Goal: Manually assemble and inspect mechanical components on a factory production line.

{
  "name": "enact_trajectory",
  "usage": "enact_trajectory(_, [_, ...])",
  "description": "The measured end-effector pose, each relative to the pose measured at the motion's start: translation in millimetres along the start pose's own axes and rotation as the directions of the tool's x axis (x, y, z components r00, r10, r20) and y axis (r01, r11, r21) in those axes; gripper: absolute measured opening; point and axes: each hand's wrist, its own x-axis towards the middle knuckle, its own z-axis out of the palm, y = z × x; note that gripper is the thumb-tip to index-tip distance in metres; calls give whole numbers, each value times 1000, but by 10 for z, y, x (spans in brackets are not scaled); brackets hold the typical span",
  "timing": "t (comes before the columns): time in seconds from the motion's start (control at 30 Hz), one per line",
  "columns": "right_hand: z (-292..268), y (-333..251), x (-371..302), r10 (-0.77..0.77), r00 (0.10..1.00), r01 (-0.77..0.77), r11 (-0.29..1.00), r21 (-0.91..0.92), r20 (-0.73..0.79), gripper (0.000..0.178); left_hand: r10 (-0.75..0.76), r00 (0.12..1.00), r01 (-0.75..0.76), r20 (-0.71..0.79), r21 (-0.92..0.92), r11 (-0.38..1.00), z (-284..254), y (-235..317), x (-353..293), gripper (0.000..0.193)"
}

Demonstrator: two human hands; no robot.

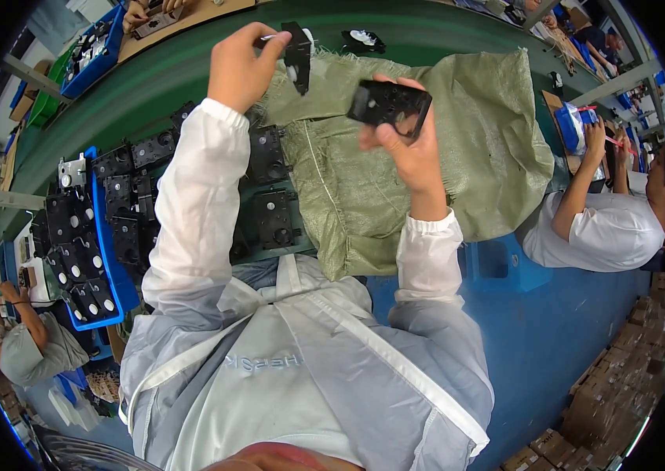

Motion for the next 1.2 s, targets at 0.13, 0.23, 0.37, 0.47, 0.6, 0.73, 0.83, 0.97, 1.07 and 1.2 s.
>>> enact_trajectory(0.13, [396,93,95,-179,980,134,920,369,91,64,-171,974,88,-148,-447,890,-199,304,-255,27])
enact_trajectory(0.23, [674,41,102,15,999,4,894,448,-38,59,-329,930,120,-161,-715,689,-199,483,-486,27])
enact_trajectory(0.37, [986,-24,133,25,997,-2,960,279,-79,58,-399,908,151,-125,-792,592,-195,477,-600,27])
enact_trajectory(0.47, [1141,-9,144,-40,997,45,997,69,-62,59,-415,904,175,-104,-794,582,-212,453,-658,27])
enact_trajectory(0.6, [1232,105,191,-185,983,185,980,71,-8,63,-435,896,203,-94,-783,588,-257,391,-681,27])
enact_trajectory(0.73, [1287,64,175,-149,989,149,985,91,3,64,-437,894,202,-98,-784,588,-290,366,-696,25])
enact_trajectory(0.83, [1313,58,172,-134,991,133,987,95,4,64,-434,896,199,-100,-781,592,-291,341,-695,24])
enact_trajectory(0.97, [1335,62,178,-116,993,116,989,92,-1,64,-427,898,197,-108,-769,609,-289,312,-693,24])
enact_trajectory(1.07, [1322,54,185,-104,995,103,986,128,2,62,-429,898,200,-103,-772,604,-335,348,-680,26])
enact_trajectory(1.2, [1342,36,189,-73,997,72,987,144,7,62,-424,900,205,-101,-761,616,-337,306,-683,27])
